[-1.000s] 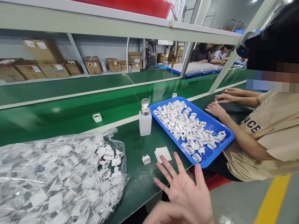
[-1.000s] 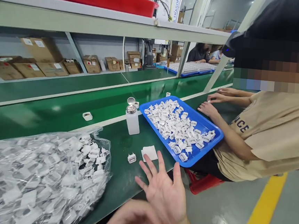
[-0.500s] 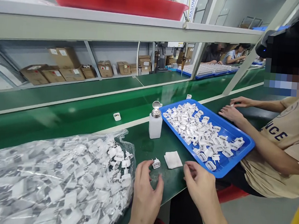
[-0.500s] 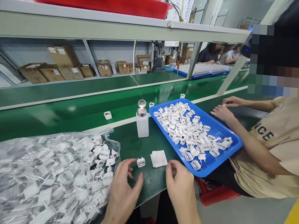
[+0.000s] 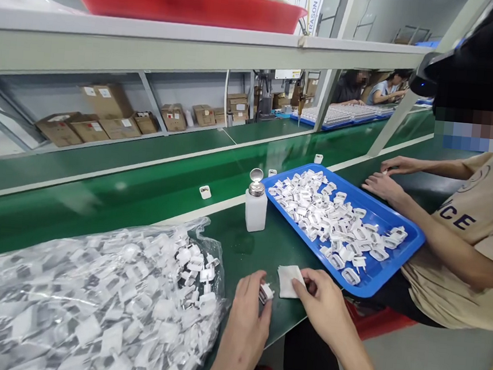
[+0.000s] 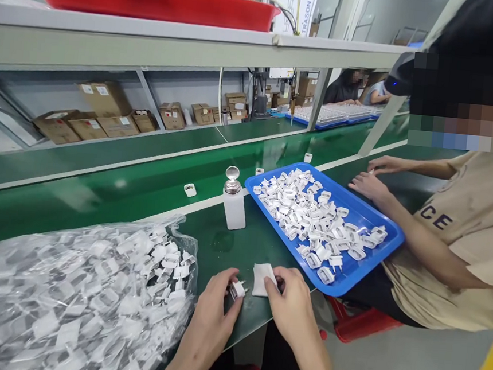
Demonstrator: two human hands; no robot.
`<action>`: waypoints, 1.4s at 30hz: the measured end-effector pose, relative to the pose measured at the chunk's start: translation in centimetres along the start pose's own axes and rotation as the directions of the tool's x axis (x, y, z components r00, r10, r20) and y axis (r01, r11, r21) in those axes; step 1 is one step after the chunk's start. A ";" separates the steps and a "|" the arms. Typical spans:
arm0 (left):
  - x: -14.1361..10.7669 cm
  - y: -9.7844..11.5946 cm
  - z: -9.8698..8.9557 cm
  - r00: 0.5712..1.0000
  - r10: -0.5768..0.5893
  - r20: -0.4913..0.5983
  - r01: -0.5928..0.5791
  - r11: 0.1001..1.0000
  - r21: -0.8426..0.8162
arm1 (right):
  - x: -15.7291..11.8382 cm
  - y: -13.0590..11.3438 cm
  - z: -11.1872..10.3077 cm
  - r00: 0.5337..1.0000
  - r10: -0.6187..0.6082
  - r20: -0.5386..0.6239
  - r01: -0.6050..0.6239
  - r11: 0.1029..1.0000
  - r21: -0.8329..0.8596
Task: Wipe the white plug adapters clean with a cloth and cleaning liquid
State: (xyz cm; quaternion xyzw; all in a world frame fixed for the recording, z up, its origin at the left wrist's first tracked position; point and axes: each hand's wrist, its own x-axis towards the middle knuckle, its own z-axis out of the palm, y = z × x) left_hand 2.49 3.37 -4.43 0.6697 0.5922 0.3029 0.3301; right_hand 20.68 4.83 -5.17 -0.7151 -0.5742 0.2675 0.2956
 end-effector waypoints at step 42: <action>-0.2 -7.8 2.3 0.950 0.311 -0.040 -0.309 0.950 0.044 | -0.9 -1.2 2.5 0.942 -0.310 0.127 0.255 0.909 0.329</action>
